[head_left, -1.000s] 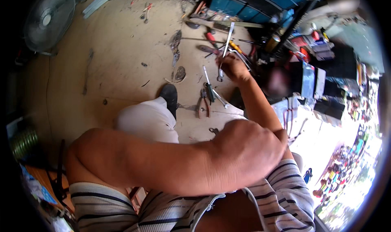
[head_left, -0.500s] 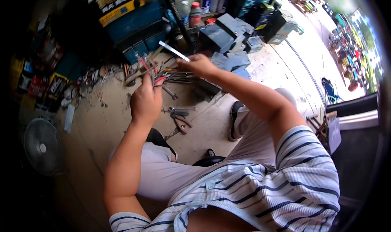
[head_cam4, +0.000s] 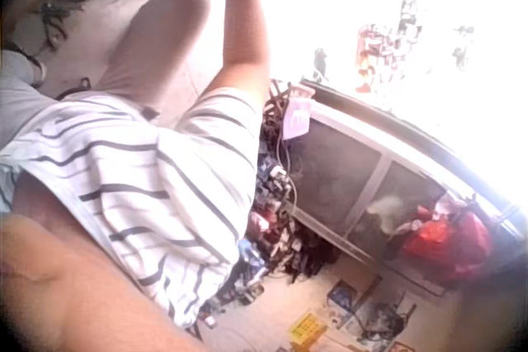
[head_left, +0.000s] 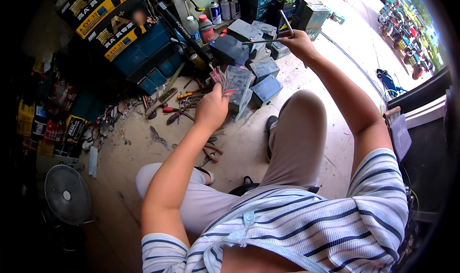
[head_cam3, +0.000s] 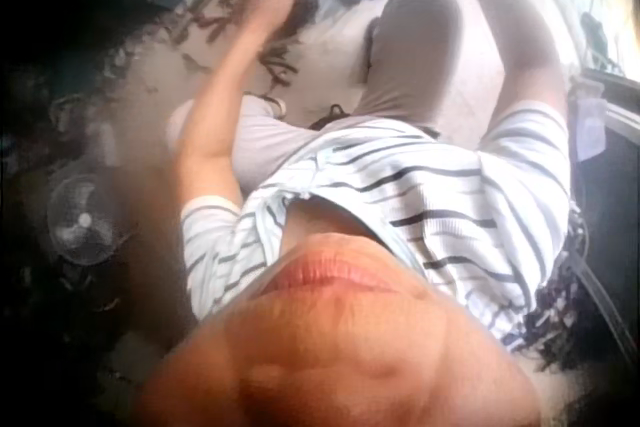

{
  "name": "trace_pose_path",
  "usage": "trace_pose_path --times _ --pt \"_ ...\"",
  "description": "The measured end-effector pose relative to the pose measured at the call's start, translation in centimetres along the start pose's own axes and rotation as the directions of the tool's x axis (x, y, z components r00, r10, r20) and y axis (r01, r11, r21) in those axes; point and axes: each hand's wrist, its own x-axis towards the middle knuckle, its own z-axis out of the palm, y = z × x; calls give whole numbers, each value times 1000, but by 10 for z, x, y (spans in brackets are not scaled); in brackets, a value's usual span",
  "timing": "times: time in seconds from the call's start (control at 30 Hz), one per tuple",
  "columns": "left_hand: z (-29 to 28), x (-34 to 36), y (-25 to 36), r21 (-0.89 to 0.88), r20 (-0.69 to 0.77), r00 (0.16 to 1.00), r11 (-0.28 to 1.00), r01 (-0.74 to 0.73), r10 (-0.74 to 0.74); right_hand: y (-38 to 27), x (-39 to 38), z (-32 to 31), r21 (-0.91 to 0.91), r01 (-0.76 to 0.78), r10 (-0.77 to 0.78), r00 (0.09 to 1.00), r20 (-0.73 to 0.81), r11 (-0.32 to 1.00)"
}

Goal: The person sits on the floor in a cluttered workshop and uses pliers to strip the insulation from red and black wires. They then connect the stripped wires to a small white connector and test the connection against a metal box.

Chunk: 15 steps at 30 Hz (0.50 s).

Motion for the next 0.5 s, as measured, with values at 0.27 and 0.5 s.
trace_pose_path --times 0.27,0.5 --pt "31 60 2 158 37 999 987 -5 0 -21 21 -16 -275 29 -32 999 -5 961" --pt "91 92 -43 270 -8 1000 963 -14 17 -33 57 -14 -381 -19 32 999 30 924"
